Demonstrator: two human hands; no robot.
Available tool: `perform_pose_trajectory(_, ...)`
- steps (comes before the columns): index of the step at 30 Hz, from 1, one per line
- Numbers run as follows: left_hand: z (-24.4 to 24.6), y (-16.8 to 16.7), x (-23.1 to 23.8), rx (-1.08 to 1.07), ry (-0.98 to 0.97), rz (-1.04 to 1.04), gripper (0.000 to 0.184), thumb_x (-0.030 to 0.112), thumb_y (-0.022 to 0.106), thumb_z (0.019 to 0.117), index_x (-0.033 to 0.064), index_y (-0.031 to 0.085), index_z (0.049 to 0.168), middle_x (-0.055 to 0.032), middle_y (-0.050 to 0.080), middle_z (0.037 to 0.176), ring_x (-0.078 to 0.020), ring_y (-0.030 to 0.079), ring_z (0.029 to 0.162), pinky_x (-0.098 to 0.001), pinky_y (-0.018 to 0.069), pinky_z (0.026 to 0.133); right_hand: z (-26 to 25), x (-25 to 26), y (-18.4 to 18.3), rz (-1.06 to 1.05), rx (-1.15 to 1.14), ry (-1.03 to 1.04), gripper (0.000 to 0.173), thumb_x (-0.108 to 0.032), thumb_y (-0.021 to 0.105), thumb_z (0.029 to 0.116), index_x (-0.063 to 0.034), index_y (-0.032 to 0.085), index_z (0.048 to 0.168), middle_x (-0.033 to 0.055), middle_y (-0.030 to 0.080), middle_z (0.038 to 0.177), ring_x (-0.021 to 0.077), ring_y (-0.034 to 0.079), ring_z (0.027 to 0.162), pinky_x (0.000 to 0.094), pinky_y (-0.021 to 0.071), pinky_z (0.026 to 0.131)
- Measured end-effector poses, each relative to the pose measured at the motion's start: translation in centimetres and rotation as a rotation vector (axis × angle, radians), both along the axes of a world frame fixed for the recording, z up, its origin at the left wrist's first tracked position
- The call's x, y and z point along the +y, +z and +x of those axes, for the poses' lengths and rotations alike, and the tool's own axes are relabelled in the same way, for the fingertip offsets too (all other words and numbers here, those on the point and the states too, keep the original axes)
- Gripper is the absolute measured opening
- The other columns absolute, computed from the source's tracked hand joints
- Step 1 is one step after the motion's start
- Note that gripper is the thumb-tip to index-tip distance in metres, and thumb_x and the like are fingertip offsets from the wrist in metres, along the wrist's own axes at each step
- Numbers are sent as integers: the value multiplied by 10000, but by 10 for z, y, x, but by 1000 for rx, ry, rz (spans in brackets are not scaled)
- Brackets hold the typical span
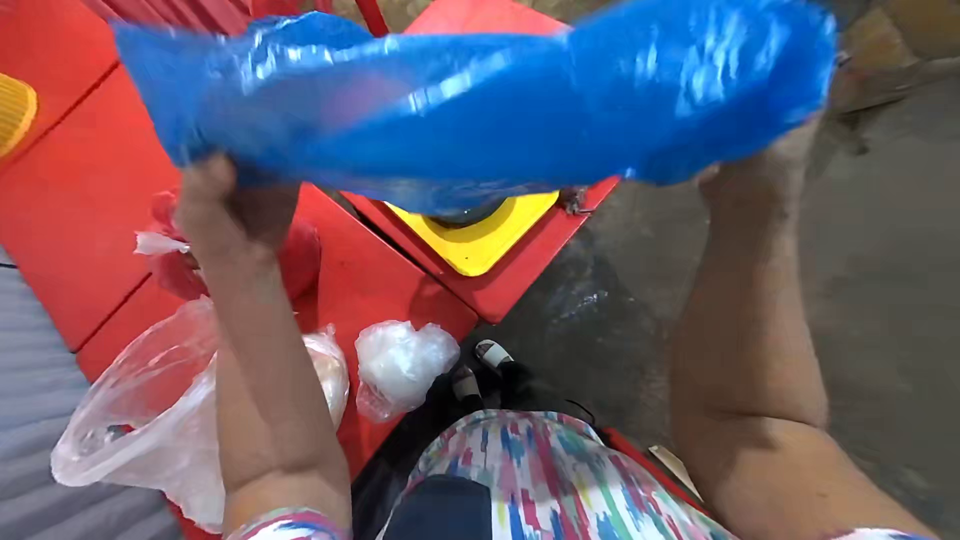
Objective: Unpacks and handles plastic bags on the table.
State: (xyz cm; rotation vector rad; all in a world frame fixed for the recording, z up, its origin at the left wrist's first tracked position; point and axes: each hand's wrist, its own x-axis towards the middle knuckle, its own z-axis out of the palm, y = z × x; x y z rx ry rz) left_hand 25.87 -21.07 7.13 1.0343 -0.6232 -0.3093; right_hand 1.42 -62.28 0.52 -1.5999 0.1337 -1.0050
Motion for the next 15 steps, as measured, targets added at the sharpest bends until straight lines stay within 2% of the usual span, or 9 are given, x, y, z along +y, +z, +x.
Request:
perform_pose_trajectory(1, -22, -13, 24, 52, 107, 143, 296, 209, 813, 788, 255, 681, 1049, 79, 739, 989, -74, 705, 937, -332, 606, 864, -4, 3, -7, -54, 71, 52, 415, -193, 500, 1041, -48, 519, 1429, -25, 589, 1414, 71, 548, 1298, 305, 454, 1128)
perform_pose_trajectory(2, -44, -31, 42, 110, 193, 363, 310, 118, 774, 777, 258, 648, 1023, 114, 720, 925, -24, 690, 852, -258, 604, 781, -6, 5, -25, -71, 152, 89, 467, -229, 484, 1056, -3, 485, 1465, 45, 525, 1491, 100, 505, 1352, 318, 418, 1158)
perform_pose_trajectory(3, -57, -55, 57, 147, 136, 569, 319, 75, 747, 791, 260, 645, 1030, 145, 704, 910, 14, 663, 831, -212, 579, 753, -8, 10, -48, -62, 223, 108, 431, -203, 500, 1038, 23, 547, 1402, 110, 474, 1540, 141, 477, 1395, 336, 406, 1174)
perform_pose_trajectory(5, -66, -123, 80, 160, -89, 822, 353, 37, 721, 817, 107, 639, 1153, 66, 716, 1007, -31, 674, 929, -261, 584, 845, -20, 23, -102, -31, 395, 120, 263, -76, 531, 961, 21, 696, 1142, 164, 429, 1561, 180, 490, 1378, 348, 440, 1135)
perform_pose_trajectory(7, -80, -167, 96, 186, -197, 1005, 543, 63, 765, 838, -4, 568, 1340, -77, 680, 1218, -116, 653, 1109, -309, 558, 974, -41, 36, -152, 24, 616, 158, 294, -1, 515, 950, -5, 696, 1182, 166, 426, 1562, 220, 553, 1305, 391, 511, 1052)
perform_pose_trajectory(9, -86, -174, 98, 127, -170, 1236, 615, 27, 662, 895, -8, 460, 1475, -176, 584, 1394, -218, 592, 1256, -386, 503, 1059, -53, 54, -182, 219, 754, 154, 398, 45, 442, 976, 5, 629, 1325, 157, 492, 1527, 250, 584, 1284, 431, 525, 1027)
perform_pose_trajectory(11, -78, -167, 89, -22, -43, 1381, 556, -12, 510, 969, -37, 409, 1515, -283, 446, 1521, -395, 473, 1387, -554, 388, 1139, -58, 68, -194, 493, 758, 119, 414, -54, 380, 1029, -34, 548, 1407, 132, 581, 1424, 222, 641, 1192, 412, 557, 971)
perform_pose_trajectory(12, -75, -159, 81, -84, 64, 1390, 517, -13, 459, 985, -48, 426, 1499, -292, 419, 1540, -428, 442, 1408, -596, 356, 1146, -58, 73, -197, 578, 755, 109, 426, -123, 361, 1046, -62, 516, 1439, 125, 583, 1417, 224, 644, 1184, 414, 559, 961)
perform_pose_trajectory(15, -70, -140, 38, -144, 199, 1218, 425, 182, 385, 1095, -50, 497, 1433, -258, 485, 1491, -364, 498, 1368, -534, 404, 1132, -44, 88, -197, 692, 809, 9, 475, -355, 423, 1084, -127, 440, 1501, 122, 588, 1380, 254, 645, 1134, 458, 560, 894)
